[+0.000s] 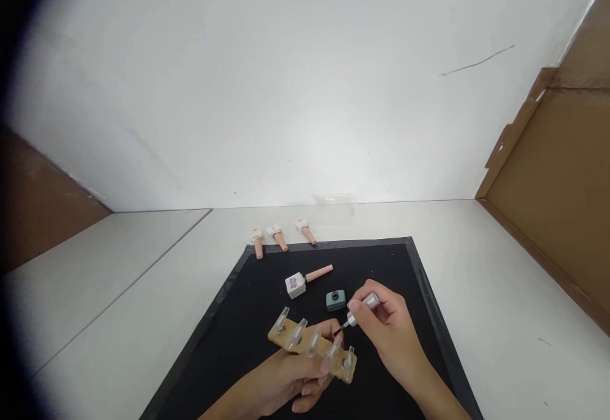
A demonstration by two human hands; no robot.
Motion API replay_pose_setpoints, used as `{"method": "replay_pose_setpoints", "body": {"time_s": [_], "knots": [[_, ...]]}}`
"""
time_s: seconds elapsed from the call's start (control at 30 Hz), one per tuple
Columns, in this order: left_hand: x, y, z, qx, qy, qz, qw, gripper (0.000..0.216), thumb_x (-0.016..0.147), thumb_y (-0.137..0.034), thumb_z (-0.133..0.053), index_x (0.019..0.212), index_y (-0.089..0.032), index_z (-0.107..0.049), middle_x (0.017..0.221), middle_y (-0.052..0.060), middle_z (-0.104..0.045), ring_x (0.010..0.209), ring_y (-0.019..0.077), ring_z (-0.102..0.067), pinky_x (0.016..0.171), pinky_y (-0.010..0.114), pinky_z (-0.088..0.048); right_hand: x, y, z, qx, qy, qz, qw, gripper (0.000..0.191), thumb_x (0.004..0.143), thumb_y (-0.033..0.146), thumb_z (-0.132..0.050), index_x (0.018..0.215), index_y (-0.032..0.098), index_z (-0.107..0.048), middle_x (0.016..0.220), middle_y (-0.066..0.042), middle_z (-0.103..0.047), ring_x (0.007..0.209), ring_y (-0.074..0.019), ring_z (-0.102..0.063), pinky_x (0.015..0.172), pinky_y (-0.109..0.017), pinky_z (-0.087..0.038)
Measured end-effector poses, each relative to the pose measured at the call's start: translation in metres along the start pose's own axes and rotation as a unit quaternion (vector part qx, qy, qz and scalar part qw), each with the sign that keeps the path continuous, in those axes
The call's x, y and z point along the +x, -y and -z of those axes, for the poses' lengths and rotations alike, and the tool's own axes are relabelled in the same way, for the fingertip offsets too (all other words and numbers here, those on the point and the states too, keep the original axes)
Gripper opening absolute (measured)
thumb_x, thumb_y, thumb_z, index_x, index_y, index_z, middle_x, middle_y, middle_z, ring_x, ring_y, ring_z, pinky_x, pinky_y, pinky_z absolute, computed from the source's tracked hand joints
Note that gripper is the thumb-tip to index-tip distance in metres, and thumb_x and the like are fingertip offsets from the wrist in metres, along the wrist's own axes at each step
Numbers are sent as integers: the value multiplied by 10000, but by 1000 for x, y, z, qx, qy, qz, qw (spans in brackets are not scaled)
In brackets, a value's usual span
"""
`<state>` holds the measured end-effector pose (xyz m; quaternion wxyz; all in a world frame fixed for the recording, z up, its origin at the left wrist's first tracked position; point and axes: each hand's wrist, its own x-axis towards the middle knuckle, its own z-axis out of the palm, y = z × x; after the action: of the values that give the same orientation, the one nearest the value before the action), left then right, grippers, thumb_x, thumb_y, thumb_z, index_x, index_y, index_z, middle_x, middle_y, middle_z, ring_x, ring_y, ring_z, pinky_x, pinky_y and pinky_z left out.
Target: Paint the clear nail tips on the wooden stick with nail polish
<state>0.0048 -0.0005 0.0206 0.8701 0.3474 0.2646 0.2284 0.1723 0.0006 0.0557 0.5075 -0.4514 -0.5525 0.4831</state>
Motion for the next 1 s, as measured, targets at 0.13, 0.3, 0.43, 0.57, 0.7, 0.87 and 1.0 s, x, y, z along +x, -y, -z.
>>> {"method": "replay_pose_setpoints", "body": {"time_s": [0.13,0.3,0.43,0.57,0.7,0.87,1.0], "knots": [[1,-2,-1,27,-15,28,999,353,591,-263,-728,763,-203,-426,457,-120,-407,363,23,-279,303,124,-238,0,1,0,-5,32,13,999,389,789,528,-613,613,182,-576,592,21,-470,507,-118,-407,472,-224,-365],[4,-2,-3,72,-35,33,996,373,578,-312,-737,791,-197,-452,448,-119,-403,383,32,-304,313,127,-275,-2,0,1,-11,95,28,995,396,815,536,-583,641,180,-586,588,22,-474,520,-122,-436,496,-237,-375],[5,-2,-5,93,-32,25,995,376,574,-336,-744,759,-193,-449,448,-119,-382,390,30,-304,318,130,-287,-3,0,2,-22,128,20,991,418,810,559,-570,640,177,-582,581,24,-459,511,-121,-420,481,-241,-346],[6,1,-4,113,-18,19,993,400,569,-373,-761,770,-183,-471,490,-110,-408,389,26,-324,323,140,-313,-4,-1,1,-8,136,-14,991,360,810,501,-601,655,178,-577,587,26,-476,501,-122,-480,485,-240,-370],[7,4,-1,121,-8,14,993,393,582,-383,-761,761,-180,-477,491,-107,-416,384,26,-333,327,144,-327,-3,-2,0,3,123,-37,992,326,812,462,-609,650,182,-565,603,35,-466,476,-119,-527,479,-237,-410],[4,2,-2,123,-9,34,992,373,597,-359,-764,752,-181,-475,489,-111,-427,363,20,-313,324,143,-318,0,-3,2,-59,54,9,997,291,814,402,-617,624,184,-585,583,30,-479,516,-120,-460,486,-223,-394],[2,-1,-4,129,-2,30,991,378,600,-360,-765,756,-181,-471,498,-115,-435,362,15,-319,335,143,-327,0,-3,3,-53,55,32,997,300,829,398,-603,622,181,-593,589,23,-498,528,-120,-449,493,-222,-386]]}}
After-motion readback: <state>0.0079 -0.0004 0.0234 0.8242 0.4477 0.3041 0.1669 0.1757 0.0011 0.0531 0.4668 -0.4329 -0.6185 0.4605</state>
